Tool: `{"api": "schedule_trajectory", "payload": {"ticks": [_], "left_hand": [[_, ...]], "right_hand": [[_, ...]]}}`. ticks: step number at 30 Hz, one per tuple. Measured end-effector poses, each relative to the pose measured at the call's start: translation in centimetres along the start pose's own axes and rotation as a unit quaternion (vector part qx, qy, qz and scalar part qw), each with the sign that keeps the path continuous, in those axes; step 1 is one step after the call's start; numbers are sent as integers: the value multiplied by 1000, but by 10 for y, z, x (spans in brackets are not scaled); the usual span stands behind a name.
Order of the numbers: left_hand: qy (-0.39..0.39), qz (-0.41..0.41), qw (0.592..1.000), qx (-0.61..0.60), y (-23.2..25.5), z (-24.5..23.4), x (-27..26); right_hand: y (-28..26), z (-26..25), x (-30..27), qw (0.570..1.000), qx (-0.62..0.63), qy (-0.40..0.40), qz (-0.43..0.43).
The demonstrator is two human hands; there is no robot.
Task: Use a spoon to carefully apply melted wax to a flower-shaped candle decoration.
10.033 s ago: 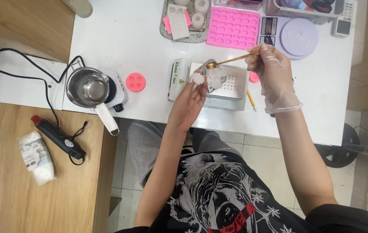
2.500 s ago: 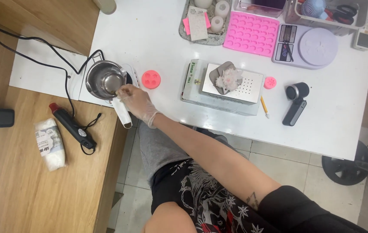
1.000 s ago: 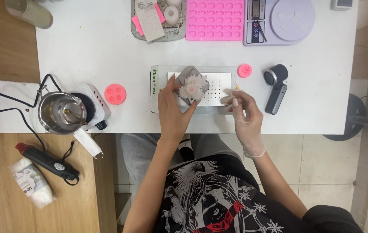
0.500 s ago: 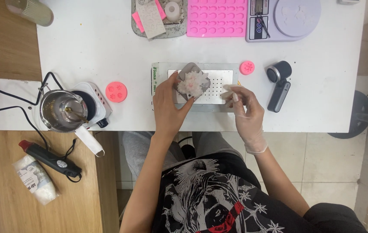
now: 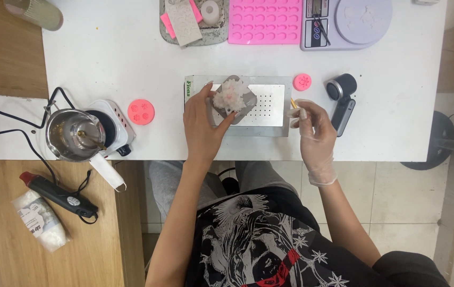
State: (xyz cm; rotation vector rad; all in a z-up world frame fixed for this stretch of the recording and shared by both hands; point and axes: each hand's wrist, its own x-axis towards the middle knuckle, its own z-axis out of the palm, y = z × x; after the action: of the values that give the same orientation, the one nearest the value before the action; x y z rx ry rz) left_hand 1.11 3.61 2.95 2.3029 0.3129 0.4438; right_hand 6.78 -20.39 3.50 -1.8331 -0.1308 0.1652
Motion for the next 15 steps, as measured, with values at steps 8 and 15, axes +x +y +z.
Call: {"api": "schedule_trajectory", "payload": {"ticks": [8,15], "left_hand": [[12,13,998,52,10,14,-2],[33,3,999,26,7,36,-3]], "right_hand": [[28,-16,13,983,-178,35,25],[85,-4,36,910,-412,-18,35]]}}
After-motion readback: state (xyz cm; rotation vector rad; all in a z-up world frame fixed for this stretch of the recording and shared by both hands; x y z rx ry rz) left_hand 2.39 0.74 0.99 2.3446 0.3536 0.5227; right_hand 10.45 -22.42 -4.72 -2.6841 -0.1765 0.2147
